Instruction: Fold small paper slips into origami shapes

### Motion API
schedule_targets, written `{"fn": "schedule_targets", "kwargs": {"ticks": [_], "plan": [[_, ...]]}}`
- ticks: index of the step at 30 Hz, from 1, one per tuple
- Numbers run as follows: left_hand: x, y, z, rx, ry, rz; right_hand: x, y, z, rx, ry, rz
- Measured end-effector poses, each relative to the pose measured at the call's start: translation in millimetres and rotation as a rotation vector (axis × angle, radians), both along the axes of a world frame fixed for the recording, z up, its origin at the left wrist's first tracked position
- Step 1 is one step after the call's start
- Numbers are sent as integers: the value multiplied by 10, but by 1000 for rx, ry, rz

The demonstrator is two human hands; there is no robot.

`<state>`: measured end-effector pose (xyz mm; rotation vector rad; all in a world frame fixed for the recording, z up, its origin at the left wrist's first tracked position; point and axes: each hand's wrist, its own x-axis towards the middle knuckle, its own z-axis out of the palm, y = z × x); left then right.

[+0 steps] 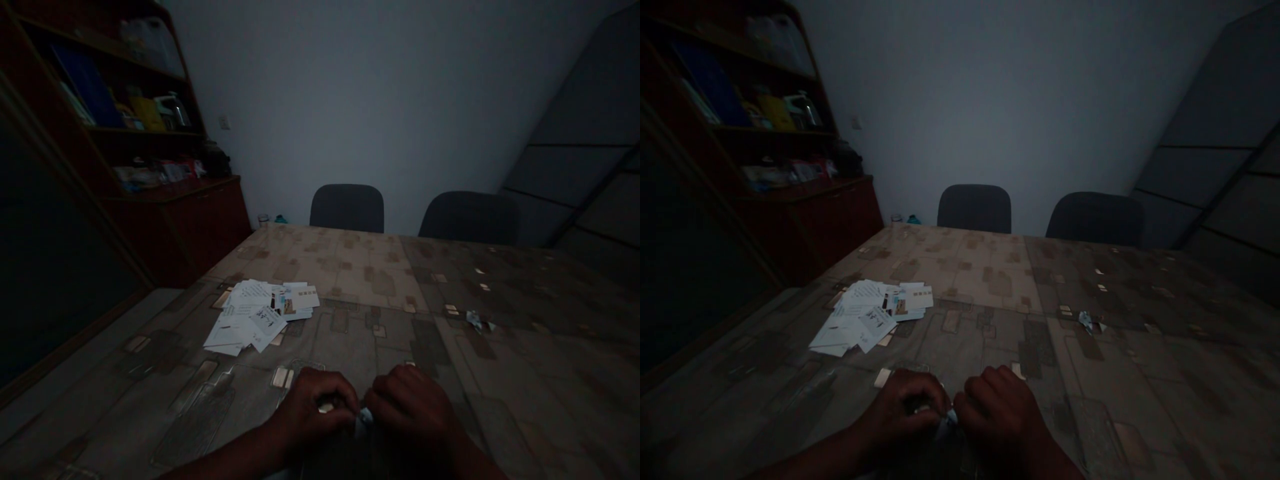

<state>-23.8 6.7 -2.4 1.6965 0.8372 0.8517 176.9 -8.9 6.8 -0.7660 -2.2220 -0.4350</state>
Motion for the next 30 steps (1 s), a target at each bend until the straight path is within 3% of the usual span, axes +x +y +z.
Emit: {"fn": "schedule_targets", "kwargs": {"ticks": [9,16,20,23,30], "plan": [[-5,-8,-73,177,80,13,-45,35,-187,-14,39,6],[14,-28,-36,244,70,117,-45,25,-103,-10,37,-10],[2,-29,-38,290,51,102,-31,22,-50,-7,-3,9],[-2,-27,-17,251,44,80,-16,28,-18,18,-41,30],[13,-35,23,-24,42,83,-5,-2,60,24,-61,30]]}}
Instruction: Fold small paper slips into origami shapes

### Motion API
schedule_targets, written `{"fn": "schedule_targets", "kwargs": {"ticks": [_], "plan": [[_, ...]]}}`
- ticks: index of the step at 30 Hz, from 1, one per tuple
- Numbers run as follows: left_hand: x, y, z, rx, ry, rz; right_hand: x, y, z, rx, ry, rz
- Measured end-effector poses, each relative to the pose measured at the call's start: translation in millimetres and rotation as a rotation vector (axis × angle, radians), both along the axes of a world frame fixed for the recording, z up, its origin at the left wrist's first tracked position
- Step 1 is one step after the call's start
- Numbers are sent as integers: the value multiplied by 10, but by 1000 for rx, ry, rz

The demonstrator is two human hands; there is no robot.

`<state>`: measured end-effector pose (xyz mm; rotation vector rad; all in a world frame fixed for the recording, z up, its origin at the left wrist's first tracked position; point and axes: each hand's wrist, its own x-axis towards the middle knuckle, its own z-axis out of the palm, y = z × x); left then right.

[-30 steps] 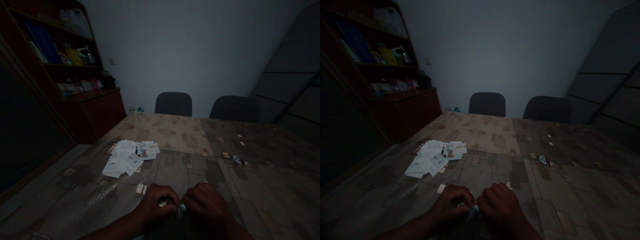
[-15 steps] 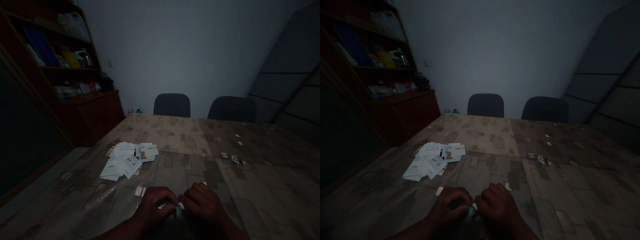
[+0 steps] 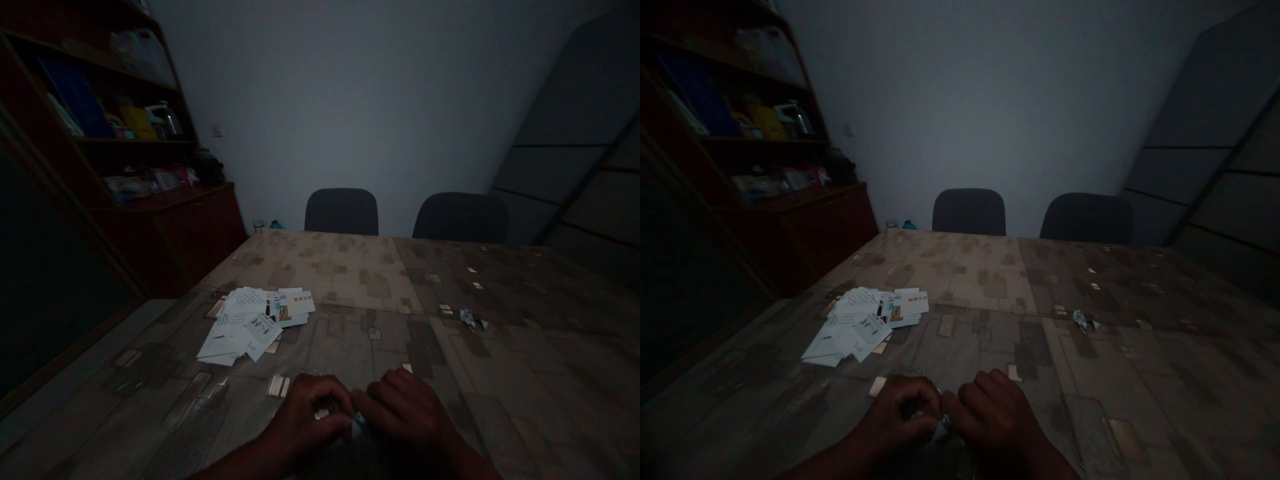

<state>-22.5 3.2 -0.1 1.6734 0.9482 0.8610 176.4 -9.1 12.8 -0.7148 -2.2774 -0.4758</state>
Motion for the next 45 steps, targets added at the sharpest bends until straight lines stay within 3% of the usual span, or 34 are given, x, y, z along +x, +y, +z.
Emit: {"fn": "schedule_targets", "kwargs": {"ticks": [5,11,17,24,33,38,41,45], "plan": [[1,6,-45,-11,-15,-15,3,-18,-84,1,31,-29],[-12,-16,-92,251,74,-7,-48,-25,-177,-21,134,-7],[-46,-20,-123,438,107,-11,-62,-17,-87,-39,121,5],[-33,-4,-92,457,77,-10,15,-40,38,25,88,-17],[-41,-20,-104,473,40,-32,-97,-11,-202,-42,201,1],[-20,-7,-64,454,6,27,-38,24,-170,-79,188,8],[-31,9,-17,497,6,119,11,7,-109,-226,237,12],[-72,41,17,684,-5,142,-30,-76,-131,-726,451,-76]]}}
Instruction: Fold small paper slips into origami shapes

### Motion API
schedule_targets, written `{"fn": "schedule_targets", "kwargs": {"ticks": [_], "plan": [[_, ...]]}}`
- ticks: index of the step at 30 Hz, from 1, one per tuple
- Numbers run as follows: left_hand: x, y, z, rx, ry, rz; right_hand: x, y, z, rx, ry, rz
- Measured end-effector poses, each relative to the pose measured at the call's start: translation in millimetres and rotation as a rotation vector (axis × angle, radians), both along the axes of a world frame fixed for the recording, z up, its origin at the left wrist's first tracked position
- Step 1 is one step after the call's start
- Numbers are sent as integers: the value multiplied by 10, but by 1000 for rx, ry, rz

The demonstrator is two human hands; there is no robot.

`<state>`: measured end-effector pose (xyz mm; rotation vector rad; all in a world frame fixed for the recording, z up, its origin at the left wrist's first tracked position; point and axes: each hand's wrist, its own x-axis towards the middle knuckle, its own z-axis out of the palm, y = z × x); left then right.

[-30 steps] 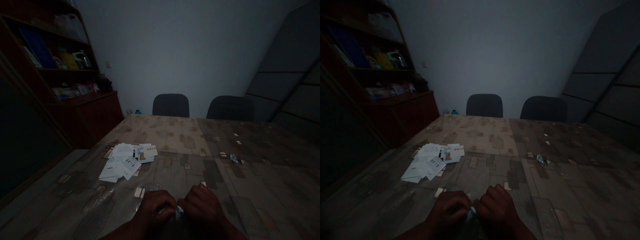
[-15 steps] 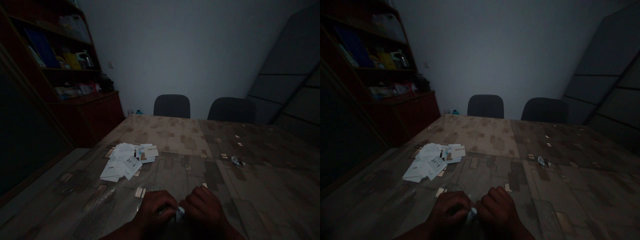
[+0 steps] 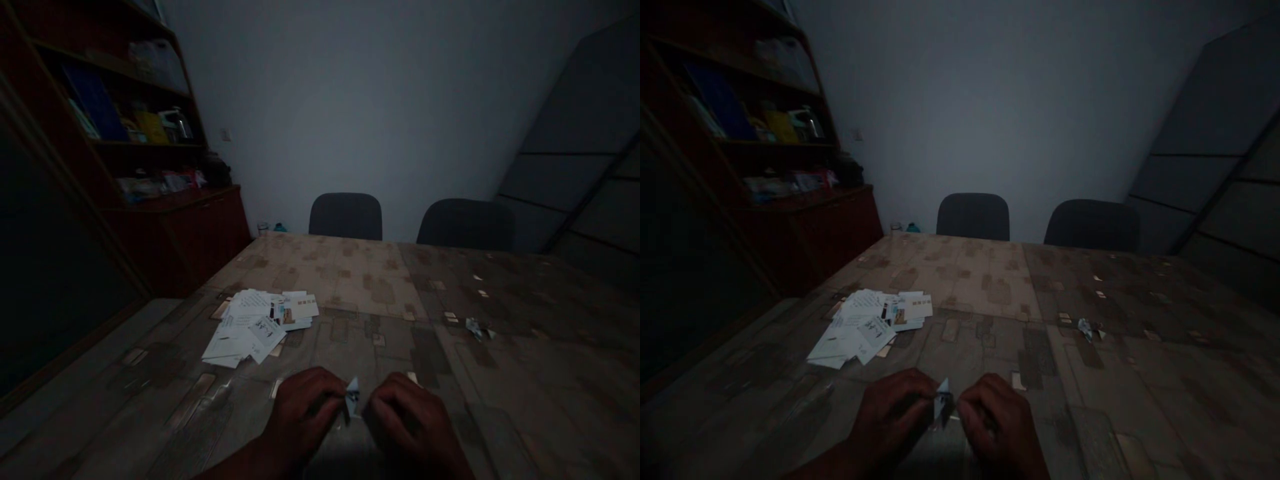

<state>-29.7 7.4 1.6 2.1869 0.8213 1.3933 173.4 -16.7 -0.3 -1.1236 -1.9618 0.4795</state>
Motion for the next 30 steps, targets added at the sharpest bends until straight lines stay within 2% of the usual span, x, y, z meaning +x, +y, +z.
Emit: {"fn": "schedule_targets", "kwargs": {"ticks": [3,6,11,16,20,22,25,27,30], "plan": [[-24,19,5,131,24,-56,-109,-54,-56,-324,168,-48],[-30,28,3,190,57,-87,-199,-81,-64,-522,344,-115],[-22,27,-2,166,52,-46,-256,-113,8,-664,537,-122],[6,8,36,188,42,-52,-302,-127,-22,-685,596,-121],[44,-16,26,143,19,-7,-290,-101,-108,-593,518,-156],[63,-29,8,60,2,44,-254,-77,-127,-434,407,-169],[82,-43,-3,-64,-24,93,-184,-46,-94,-144,198,-113],[88,-45,6,-107,-39,95,-147,-38,-44,-30,94,-43],[91,-42,24,-133,-61,75,-129,-41,21,131,57,-7]]}}
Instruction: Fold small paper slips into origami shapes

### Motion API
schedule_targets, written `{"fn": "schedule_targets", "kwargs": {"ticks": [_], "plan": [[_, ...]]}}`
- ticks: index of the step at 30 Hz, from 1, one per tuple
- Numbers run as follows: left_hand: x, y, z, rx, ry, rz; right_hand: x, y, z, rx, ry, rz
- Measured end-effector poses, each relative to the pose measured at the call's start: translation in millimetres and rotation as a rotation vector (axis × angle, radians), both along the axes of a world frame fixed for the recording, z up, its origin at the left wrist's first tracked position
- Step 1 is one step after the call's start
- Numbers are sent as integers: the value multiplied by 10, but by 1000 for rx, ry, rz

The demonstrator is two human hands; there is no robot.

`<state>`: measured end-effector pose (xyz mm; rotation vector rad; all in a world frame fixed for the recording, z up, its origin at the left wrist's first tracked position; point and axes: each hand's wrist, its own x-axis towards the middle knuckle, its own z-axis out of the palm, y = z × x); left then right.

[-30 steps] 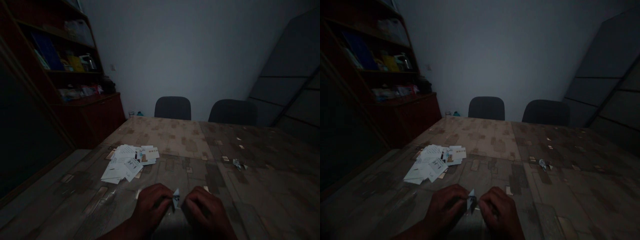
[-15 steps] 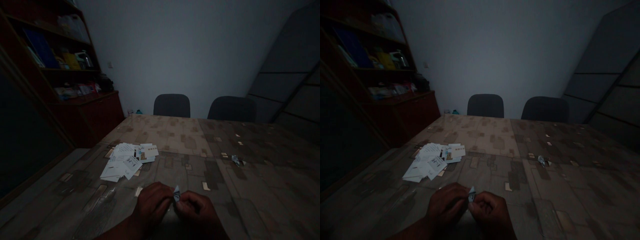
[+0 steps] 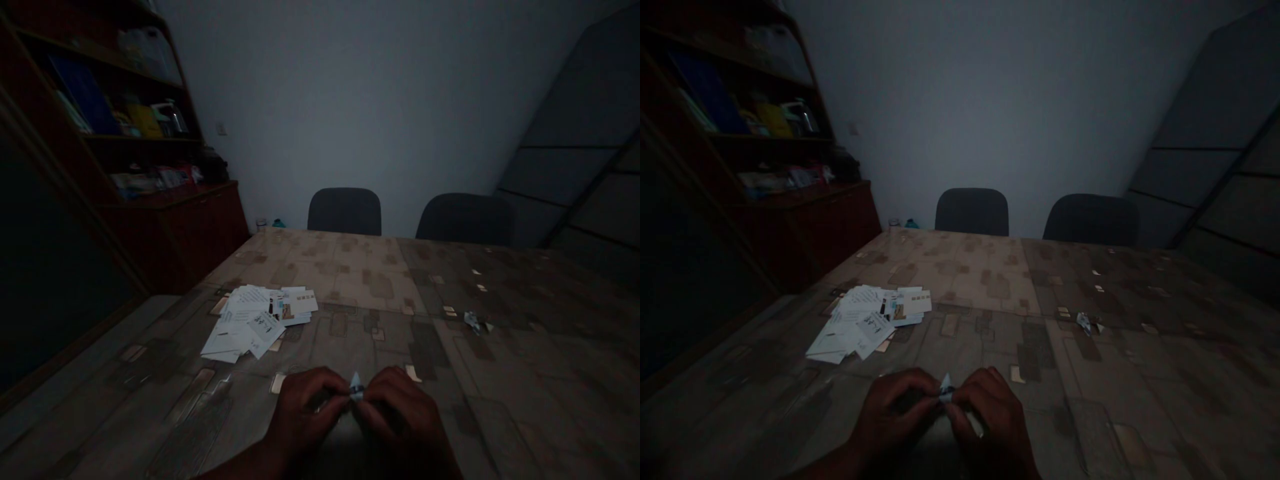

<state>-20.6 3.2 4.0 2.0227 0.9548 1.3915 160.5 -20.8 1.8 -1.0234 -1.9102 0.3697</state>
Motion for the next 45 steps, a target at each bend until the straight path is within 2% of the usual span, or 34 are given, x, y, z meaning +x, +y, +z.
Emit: {"fn": "schedule_targets", "kwargs": {"ticks": [6,12,14,18,22,27,31,36,41,45], "plan": [[-5,-1,-19,-71,-20,-35,-11,5,35,154,-26,-62],[-5,0,-24,-100,-19,-46,-23,29,-35,338,-135,-98],[-7,-1,-30,-102,-34,-53,-28,31,-36,355,-152,-94],[-11,-4,-44,-83,-60,-69,-26,21,45,258,-101,-41],[-3,-7,-44,-50,-84,-80,-23,10,104,207,-27,-46],[6,-4,-61,1,-115,-102,-17,2,47,-5,51,-52],[0,1,-76,13,-111,-110,0,8,-27,-111,89,-30],[4,-2,-93,27,-121,-106,3,11,-48,-131,105,-4],[15,-24,-116,-30,-109,-69,-19,21,-6,-112,128,-35],[3,-15,-126,-63,-75,-18,-29,36,-41,-162,136,-13]]}}
